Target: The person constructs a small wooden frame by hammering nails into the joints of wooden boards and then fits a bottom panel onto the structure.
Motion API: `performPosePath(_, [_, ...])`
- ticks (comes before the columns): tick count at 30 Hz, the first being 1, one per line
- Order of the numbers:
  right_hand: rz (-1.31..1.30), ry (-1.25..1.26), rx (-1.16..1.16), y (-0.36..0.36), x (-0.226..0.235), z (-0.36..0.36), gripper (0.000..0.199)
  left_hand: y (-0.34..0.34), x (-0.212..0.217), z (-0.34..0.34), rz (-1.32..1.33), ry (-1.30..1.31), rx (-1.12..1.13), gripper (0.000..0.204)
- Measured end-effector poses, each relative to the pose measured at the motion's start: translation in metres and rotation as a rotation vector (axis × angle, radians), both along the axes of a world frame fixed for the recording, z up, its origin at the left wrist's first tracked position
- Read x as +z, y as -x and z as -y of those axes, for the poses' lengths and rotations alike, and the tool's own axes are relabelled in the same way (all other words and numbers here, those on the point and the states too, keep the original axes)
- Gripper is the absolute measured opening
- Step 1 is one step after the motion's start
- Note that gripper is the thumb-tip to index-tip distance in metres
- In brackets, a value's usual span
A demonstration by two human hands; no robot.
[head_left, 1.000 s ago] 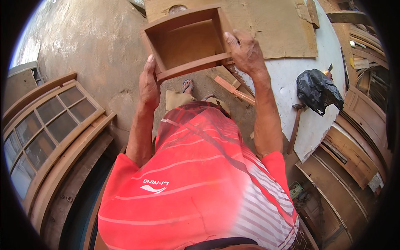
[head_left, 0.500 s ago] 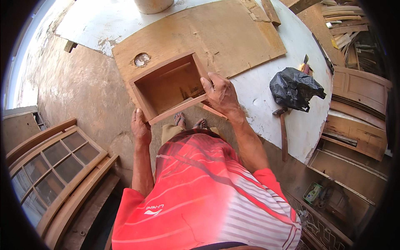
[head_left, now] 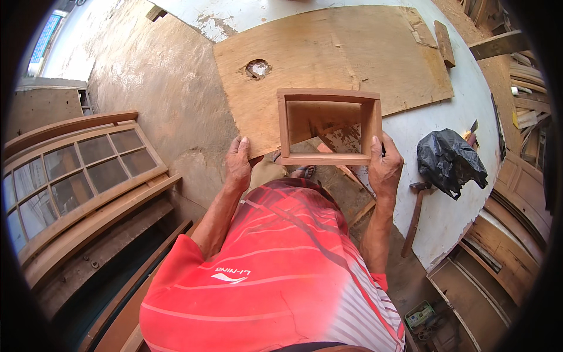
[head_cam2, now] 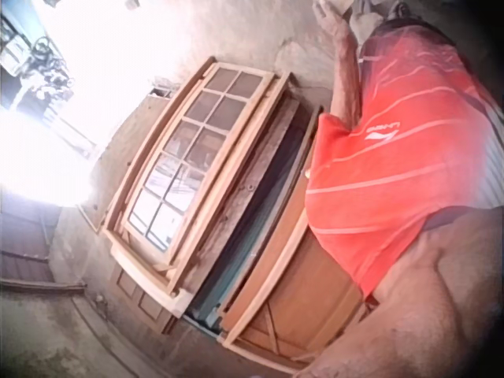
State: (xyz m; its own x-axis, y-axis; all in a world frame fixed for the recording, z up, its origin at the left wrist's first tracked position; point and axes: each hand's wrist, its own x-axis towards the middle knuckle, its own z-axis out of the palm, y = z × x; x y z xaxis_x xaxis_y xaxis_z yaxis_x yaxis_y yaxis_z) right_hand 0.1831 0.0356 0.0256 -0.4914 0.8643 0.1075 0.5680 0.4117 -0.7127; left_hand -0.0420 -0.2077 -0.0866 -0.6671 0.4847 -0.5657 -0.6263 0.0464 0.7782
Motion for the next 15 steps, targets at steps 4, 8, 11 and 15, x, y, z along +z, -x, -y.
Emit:
performPosePath(4, [-0.001, -0.006, -0.023, -0.001, 0.005, -0.006, 0.030, -0.020, -0.002, 0.012, 0.049, 0.051, -0.100, 0.030])
performPosePath(8, [0.010, 0.020, 0.000, 0.000, 0.007, -0.009, 0.031, -0.035, -0.003, 0.018, 0.135, 0.000, -0.126, 0.034])
performPosePath(11, [0.007, -0.028, 0.071, 0.010, 0.007, -0.002, 0.031, -0.039, 0.000, 0.017, 0.193, -0.062, -0.082, 0.046])
performPosePath(15, [-0.005, -0.085, 0.193, 0.034, -0.001, 0.014, 0.031, -0.042, 0.007, 0.018, 0.193, -0.142, 0.005, 0.063])
